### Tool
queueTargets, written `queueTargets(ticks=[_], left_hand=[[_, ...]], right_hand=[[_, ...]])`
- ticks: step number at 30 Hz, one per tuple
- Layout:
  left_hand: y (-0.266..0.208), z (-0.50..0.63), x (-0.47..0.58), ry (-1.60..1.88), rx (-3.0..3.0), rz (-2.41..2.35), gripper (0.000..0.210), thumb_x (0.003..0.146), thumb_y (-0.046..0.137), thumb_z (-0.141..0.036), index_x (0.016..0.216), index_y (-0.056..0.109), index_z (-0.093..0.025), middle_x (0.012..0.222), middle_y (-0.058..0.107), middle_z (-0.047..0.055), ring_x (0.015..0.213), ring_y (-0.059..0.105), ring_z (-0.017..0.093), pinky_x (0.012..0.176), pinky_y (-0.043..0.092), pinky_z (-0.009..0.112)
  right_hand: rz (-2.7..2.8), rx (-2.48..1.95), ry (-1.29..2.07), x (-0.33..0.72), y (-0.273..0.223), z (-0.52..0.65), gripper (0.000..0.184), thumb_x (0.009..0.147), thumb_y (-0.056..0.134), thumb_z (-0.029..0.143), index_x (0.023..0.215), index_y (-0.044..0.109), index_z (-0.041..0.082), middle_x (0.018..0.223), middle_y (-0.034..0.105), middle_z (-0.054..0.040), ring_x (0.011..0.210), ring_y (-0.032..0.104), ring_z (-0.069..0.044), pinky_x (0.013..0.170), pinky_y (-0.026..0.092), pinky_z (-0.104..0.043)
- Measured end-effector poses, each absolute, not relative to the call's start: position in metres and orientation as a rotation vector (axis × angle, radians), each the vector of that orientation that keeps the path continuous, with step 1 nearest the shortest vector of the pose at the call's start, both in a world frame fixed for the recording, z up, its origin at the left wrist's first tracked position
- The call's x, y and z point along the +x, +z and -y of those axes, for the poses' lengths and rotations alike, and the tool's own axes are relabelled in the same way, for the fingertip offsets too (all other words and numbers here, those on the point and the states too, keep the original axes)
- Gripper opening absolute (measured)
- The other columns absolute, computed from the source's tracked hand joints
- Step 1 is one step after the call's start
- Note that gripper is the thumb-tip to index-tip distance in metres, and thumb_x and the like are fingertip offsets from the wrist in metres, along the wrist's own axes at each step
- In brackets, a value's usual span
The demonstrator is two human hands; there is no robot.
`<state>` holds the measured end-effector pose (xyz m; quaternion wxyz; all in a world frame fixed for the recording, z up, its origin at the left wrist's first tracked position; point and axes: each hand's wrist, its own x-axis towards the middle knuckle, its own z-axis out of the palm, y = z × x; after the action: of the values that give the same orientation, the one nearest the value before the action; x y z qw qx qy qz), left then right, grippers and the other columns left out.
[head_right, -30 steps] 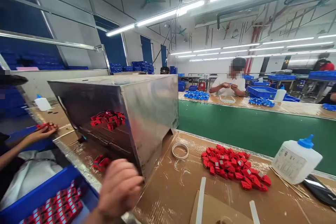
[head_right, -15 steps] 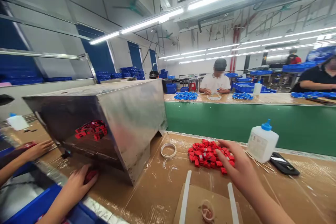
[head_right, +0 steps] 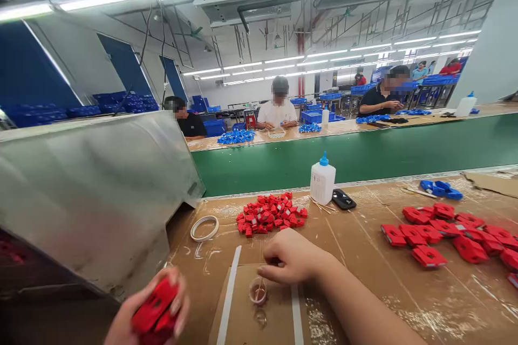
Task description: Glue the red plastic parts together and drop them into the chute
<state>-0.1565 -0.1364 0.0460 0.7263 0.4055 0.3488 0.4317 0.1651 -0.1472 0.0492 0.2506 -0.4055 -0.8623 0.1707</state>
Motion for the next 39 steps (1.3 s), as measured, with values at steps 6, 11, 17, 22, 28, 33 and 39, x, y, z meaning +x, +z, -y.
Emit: queueTargets(ticks=[6,11,17,22,28,33,39], left_hand=[[0.071,0.067,-0.033,0.756,0.806,-0.598,0.035,0.086,0.063,-0.048,0.097,0.049,-0.018,0.085,0.054,0.002,0.061,0.056,0.012,0.039,0.035,0.015],[0.038,0.046,-0.009,0.736,0.962,-0.604,0.042,0.080,0.072,-0.046,0.102,0.050,-0.017,0.082,0.055,0.001,0.058,0.057,0.012,0.035,0.035,0.014],[0.021,0.052,-0.013,0.690,1.461,-0.593,0.050,0.086,0.068,-0.051,0.118,0.050,-0.018,0.074,0.058,0.000,0.054,0.058,0.015,0.035,0.035,0.016],[0.018,0.054,-0.016,0.575,1.780,-0.673,0.037,0.086,0.067,-0.039,0.114,0.053,-0.019,0.072,0.056,-0.003,0.059,0.050,0.012,0.055,0.039,0.019],[0.024,0.059,-0.015,0.463,1.937,-0.690,0.031,0.086,0.064,-0.033,0.113,0.052,-0.022,0.079,0.058,-0.005,0.070,0.051,0.014,0.067,0.038,0.023],[0.026,0.060,-0.015,0.418,1.952,-0.668,0.027,0.086,0.062,-0.031,0.109,0.052,-0.022,0.074,0.056,-0.007,0.067,0.049,0.013,0.064,0.036,0.023],[0.025,0.061,-0.015,0.428,1.987,-0.662,0.026,0.086,0.062,-0.030,0.108,0.053,-0.023,0.075,0.056,-0.007,0.068,0.048,0.013,0.065,0.036,0.023]], right_hand=[[2.377,-1.098,0.531,0.157,0.046,0.148,0.035,0.086,0.063,0.023,0.062,0.039,0.017,0.059,0.036,0.0056,0.056,0.032,-0.009,0.055,0.022,-0.025],[2.349,-1.059,0.576,0.151,0.042,0.148,0.035,0.087,0.062,0.022,0.061,0.039,0.017,0.060,0.038,0.0058,0.056,0.033,-0.009,0.055,0.022,-0.025],[2.206,-1.007,0.670,0.150,0.033,0.146,0.033,0.081,0.057,0.018,0.058,0.033,0.019,0.057,0.033,0.0058,0.054,0.030,-0.010,0.054,0.022,-0.027],[1.936,-0.970,0.755,0.155,0.032,0.144,0.037,0.085,0.053,0.027,0.056,0.031,0.020,0.054,0.031,0.0051,0.052,0.028,-0.010,0.053,0.023,-0.027],[1.416,-1.087,0.591,0.163,0.029,0.137,0.045,0.090,0.053,0.038,0.054,0.033,0.020,0.052,0.033,0.0034,0.051,0.029,-0.010,0.052,0.024,-0.026],[1.335,-1.256,0.462,0.163,0.029,0.132,0.044,0.091,0.051,0.039,0.056,0.034,0.019,0.055,0.034,0.0029,0.054,0.031,-0.010,0.054,0.026,-0.025],[1.400,-1.306,0.397,0.162,0.030,0.130,0.043,0.091,0.051,0.037,0.057,0.032,0.019,0.054,0.033,0.0036,0.053,0.029,-0.009,0.053,0.023,-0.025]])
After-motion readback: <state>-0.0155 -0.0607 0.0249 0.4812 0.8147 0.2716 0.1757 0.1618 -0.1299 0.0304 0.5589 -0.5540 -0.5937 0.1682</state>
